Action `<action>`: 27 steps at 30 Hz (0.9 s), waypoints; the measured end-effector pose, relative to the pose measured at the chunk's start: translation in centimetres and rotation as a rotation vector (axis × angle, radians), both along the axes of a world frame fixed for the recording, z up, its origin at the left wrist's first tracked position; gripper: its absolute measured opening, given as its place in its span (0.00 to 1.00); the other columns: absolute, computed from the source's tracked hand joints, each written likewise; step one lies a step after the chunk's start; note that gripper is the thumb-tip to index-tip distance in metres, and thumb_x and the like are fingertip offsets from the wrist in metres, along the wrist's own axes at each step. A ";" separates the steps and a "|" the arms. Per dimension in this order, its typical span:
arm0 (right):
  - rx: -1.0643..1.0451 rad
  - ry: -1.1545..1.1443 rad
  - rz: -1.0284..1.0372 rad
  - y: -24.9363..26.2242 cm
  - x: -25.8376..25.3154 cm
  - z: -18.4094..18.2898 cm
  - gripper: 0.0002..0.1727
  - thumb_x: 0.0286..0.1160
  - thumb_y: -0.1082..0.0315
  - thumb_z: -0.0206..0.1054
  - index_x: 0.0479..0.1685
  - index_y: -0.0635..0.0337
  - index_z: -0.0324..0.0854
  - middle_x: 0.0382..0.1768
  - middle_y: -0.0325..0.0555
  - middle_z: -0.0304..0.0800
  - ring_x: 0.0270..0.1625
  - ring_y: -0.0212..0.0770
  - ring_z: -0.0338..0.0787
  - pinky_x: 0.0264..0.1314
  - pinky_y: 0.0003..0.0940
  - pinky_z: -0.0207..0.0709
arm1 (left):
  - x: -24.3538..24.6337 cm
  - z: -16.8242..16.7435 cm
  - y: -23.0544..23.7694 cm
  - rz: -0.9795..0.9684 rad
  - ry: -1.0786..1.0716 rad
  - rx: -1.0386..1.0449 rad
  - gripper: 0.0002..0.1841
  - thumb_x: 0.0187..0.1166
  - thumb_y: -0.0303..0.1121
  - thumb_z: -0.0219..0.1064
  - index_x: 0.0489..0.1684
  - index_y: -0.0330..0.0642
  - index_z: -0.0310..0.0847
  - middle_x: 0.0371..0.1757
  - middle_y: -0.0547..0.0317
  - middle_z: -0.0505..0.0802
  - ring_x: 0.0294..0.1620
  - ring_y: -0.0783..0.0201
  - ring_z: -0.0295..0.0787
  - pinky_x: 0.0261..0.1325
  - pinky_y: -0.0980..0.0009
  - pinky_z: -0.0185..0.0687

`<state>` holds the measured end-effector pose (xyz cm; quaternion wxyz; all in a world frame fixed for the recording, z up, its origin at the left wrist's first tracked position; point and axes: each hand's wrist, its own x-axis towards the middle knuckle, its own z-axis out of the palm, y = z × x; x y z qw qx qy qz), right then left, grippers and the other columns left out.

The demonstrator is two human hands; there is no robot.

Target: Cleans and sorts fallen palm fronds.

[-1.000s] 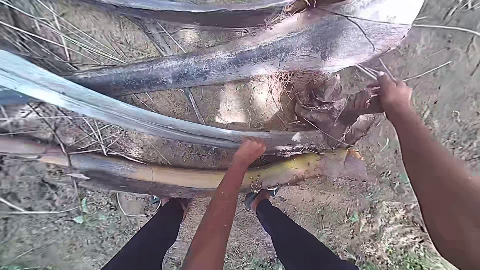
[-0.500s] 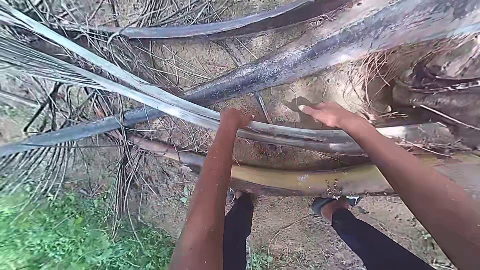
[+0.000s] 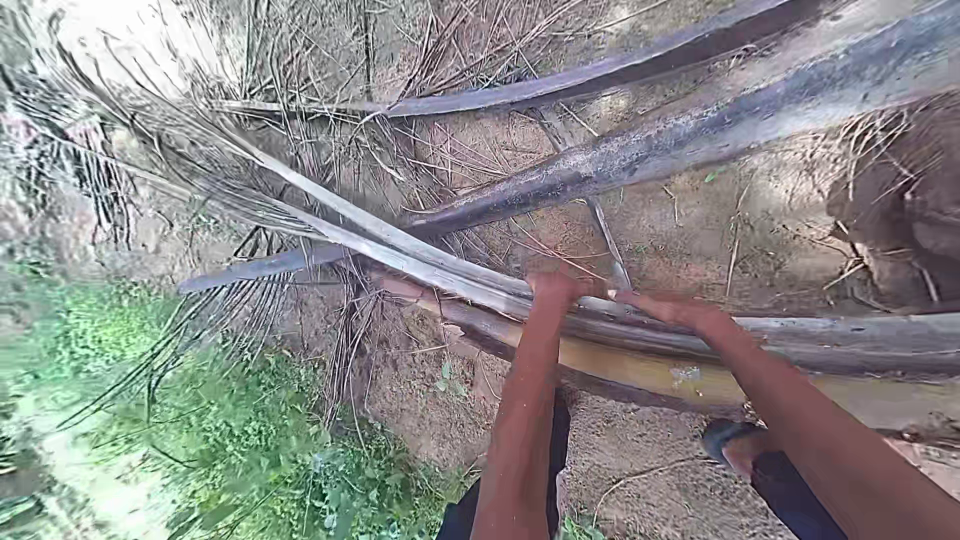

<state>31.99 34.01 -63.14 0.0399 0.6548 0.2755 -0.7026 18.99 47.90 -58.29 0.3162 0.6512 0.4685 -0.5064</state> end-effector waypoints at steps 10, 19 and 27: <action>0.166 -0.219 0.079 -7.1 -6.6 0.4 0.41 0.93 0.40 0.40 0.52 0.73 0.85 0.56 0.71 0.89 0.67 0.68 0.86 0.68 0.64 0.74 | -8.4 -3.5 -9.3 0.102 -0.054 0.206 0.30 0.93 0.53 0.44 0.70 0.41 0.84 0.66 0.39 0.91 0.72 0.41 0.86 0.73 0.40 0.76; 0.295 -0.486 0.160 -11.7 -0.7 0.8 0.35 0.92 0.43 0.42 0.66 0.63 0.84 0.60 0.61 0.92 0.74 0.60 0.84 0.82 0.57 0.65 | -7.1 -6.3 -7.2 -0.063 -0.297 0.309 0.24 0.91 0.45 0.56 0.73 0.37 0.82 0.71 0.32 0.86 0.75 0.32 0.81 0.74 0.33 0.72; 0.220 -0.477 0.282 -16.1 10.8 -1.2 0.34 0.91 0.43 0.44 0.73 0.62 0.79 0.66 0.63 0.87 0.74 0.61 0.82 0.86 0.61 0.57 | 3.9 -8.8 -5.1 -0.425 -0.623 0.232 0.24 0.81 0.29 0.67 0.76 0.33 0.77 0.77 0.28 0.80 0.82 0.29 0.71 0.78 0.32 0.66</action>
